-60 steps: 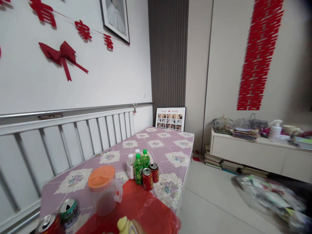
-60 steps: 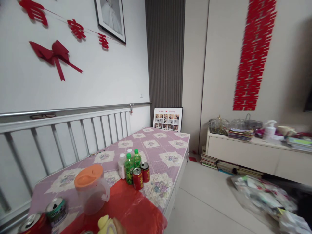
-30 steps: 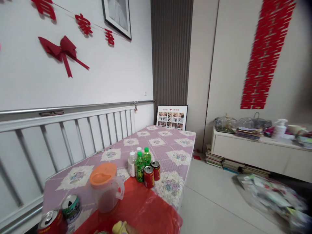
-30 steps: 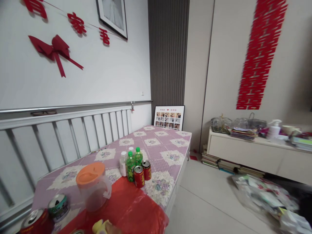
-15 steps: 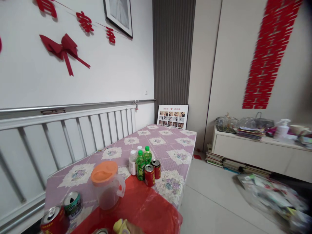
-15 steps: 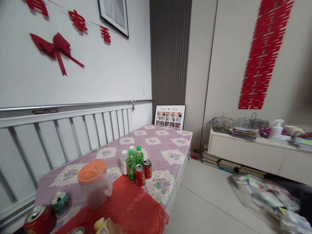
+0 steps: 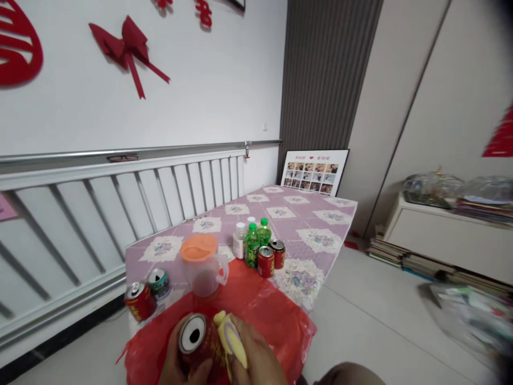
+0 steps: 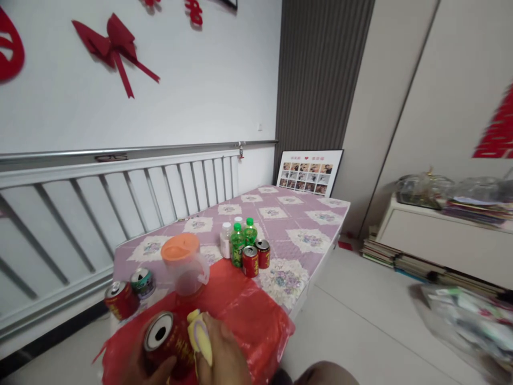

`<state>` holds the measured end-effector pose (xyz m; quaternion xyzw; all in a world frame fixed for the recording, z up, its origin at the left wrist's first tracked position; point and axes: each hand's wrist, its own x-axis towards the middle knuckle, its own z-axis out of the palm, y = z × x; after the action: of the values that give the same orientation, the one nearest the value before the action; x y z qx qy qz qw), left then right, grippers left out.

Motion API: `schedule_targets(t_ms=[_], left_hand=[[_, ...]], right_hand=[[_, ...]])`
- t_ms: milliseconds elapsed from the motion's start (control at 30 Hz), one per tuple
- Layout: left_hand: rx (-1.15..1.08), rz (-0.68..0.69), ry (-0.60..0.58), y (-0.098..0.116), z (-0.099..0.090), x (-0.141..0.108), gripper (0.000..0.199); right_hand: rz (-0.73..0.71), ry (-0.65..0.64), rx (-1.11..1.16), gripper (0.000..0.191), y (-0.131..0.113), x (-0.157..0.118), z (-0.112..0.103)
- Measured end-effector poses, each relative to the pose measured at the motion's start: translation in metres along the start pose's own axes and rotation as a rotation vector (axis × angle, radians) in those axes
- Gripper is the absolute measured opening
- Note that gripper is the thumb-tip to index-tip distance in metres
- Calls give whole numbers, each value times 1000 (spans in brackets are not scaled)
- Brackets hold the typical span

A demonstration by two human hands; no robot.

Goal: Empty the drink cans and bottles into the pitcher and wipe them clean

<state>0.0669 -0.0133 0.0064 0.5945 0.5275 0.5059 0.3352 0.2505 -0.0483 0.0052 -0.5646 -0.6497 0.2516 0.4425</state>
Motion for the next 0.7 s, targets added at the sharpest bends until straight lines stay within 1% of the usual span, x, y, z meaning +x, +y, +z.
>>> schedule_targets(t_ms=[33, 100, 167, 200, 267, 367, 467, 600, 700], left_hand=[[-88, 2, -32, -8, 2, 1, 61], [-201, -24, -69, -22, 7, 3, 64], [-237, -40, -114, -30, 11, 3, 66], [-238, -41, -116, -32, 13, 2, 65], [-238, -33, -84, -31, 16, 0, 63], [-267, -35, -14, -26, 18, -3, 62], [-274, -44, -5, -23, 18, -3, 65], [-258, -37, -37, -24, 20, -2, 65], [-249, -26, -67, -24, 20, 2, 62]], right_hand=[[-9, -2, 4, 55, -6, 1, -3], [-27, -7, 4, 52, -17, 4, -8], [-37, -8, -5, 52, -25, 6, -10], [-40, -15, -12, 52, -26, 6, -10], [-36, -40, -31, 52, -23, 6, -9], [-1, -89, -55, 54, -10, 5, -6], [21, -96, -67, 54, -3, 8, -5], [-3, -96, -46, 55, -14, 19, -12], [-43, -108, 7, 50, -24, 33, -17]])
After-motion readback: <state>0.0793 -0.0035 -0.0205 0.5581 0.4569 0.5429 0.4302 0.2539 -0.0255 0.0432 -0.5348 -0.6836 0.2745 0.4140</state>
